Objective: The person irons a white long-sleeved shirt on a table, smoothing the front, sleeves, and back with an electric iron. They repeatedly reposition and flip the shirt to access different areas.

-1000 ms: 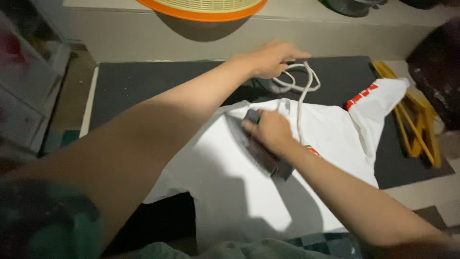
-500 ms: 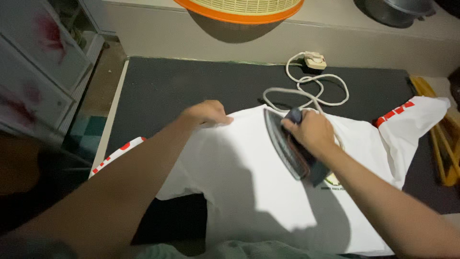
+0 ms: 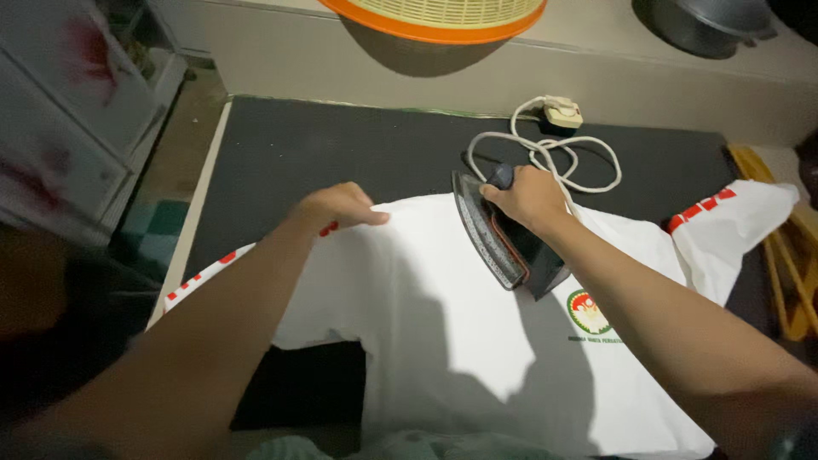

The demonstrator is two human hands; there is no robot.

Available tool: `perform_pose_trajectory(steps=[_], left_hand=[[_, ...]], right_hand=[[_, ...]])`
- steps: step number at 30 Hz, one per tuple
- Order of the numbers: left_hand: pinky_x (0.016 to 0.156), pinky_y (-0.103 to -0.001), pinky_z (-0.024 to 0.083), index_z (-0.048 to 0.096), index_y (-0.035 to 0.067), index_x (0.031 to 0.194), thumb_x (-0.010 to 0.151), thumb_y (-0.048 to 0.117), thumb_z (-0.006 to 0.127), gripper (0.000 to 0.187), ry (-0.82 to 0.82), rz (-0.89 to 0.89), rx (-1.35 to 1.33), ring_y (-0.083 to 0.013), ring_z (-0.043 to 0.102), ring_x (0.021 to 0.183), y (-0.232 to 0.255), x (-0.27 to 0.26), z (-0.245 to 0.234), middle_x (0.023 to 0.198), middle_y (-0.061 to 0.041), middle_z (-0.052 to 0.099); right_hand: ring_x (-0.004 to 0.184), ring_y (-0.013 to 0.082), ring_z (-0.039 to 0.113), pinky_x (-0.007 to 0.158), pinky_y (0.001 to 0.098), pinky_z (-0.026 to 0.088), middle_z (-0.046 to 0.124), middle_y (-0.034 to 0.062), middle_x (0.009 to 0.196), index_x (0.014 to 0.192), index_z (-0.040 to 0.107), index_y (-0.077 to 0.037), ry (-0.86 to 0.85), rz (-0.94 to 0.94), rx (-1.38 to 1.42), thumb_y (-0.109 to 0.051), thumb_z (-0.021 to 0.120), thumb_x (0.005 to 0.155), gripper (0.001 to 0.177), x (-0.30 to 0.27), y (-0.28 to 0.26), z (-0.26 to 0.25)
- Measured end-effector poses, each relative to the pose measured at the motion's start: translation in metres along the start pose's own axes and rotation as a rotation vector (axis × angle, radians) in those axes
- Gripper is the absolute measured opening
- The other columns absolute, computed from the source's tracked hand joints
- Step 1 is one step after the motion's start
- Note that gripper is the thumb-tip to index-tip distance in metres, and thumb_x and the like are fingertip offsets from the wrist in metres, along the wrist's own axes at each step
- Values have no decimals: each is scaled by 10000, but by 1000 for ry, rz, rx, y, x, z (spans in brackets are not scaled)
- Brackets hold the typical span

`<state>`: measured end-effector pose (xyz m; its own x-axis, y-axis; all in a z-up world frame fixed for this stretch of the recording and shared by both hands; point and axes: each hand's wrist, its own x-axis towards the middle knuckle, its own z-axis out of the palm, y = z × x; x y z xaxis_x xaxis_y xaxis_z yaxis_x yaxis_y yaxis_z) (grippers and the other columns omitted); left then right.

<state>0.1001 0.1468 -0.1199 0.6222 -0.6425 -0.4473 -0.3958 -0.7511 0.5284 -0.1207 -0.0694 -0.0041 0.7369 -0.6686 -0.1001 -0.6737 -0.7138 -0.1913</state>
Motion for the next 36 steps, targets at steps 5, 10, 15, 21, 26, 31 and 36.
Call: perform_pose_trajectory(steps=[5,10,15,21,26,31,36], left_hand=[[640,-489,480,670,34,697,924,499,687,517,38,-2,-159,-246,548,644,-40,-31,-17,682,-117,597],[670,-432,513,660,52,644,910,493,675,516,249,168,-171,-219,560,638,-45,-40,-1,645,-95,609],[730,-420,502,737,158,740,856,459,760,324,147,55,-97,-175,615,731,-53,-63,-16,730,-26,639],[738,-450,524,744,3,776,902,444,725,459,271,-12,-87,-245,662,701,-57,-99,-19,695,-114,667],[774,-436,493,748,91,813,896,397,725,317,439,-7,-19,-226,672,691,-53,-102,0,688,-90,706],[686,-475,552,743,77,846,616,327,794,343,1204,126,320,-291,675,778,-70,-109,18,816,-115,689],[710,-398,583,776,-20,860,1063,425,481,570,159,-277,-183,-251,716,642,-94,-188,60,602,-87,670]], right_hand=[[725,377,757,729,486,590,730,250,810,1001,752,-60,-63,-231,99,-534,752,757,533,-70,-15,27],[806,415,717,769,514,552,723,249,814,878,724,-33,4,-302,23,-571,727,834,539,-74,-42,27],[826,398,738,760,475,591,728,241,896,966,711,10,20,-173,54,-540,772,788,581,-29,-79,11],[816,353,760,814,445,583,760,214,854,966,715,-46,-173,-254,-48,-581,711,851,548,-128,-69,46],[830,404,713,752,511,548,737,234,879,954,726,-49,50,-338,95,-536,726,830,503,-72,-80,43],[822,383,731,787,453,589,737,259,922,964,749,12,39,-356,-30,-597,754,811,628,-58,-98,28],[739,357,733,720,472,579,756,169,798,945,776,-136,-154,-422,60,-540,742,736,456,-187,-56,44]])
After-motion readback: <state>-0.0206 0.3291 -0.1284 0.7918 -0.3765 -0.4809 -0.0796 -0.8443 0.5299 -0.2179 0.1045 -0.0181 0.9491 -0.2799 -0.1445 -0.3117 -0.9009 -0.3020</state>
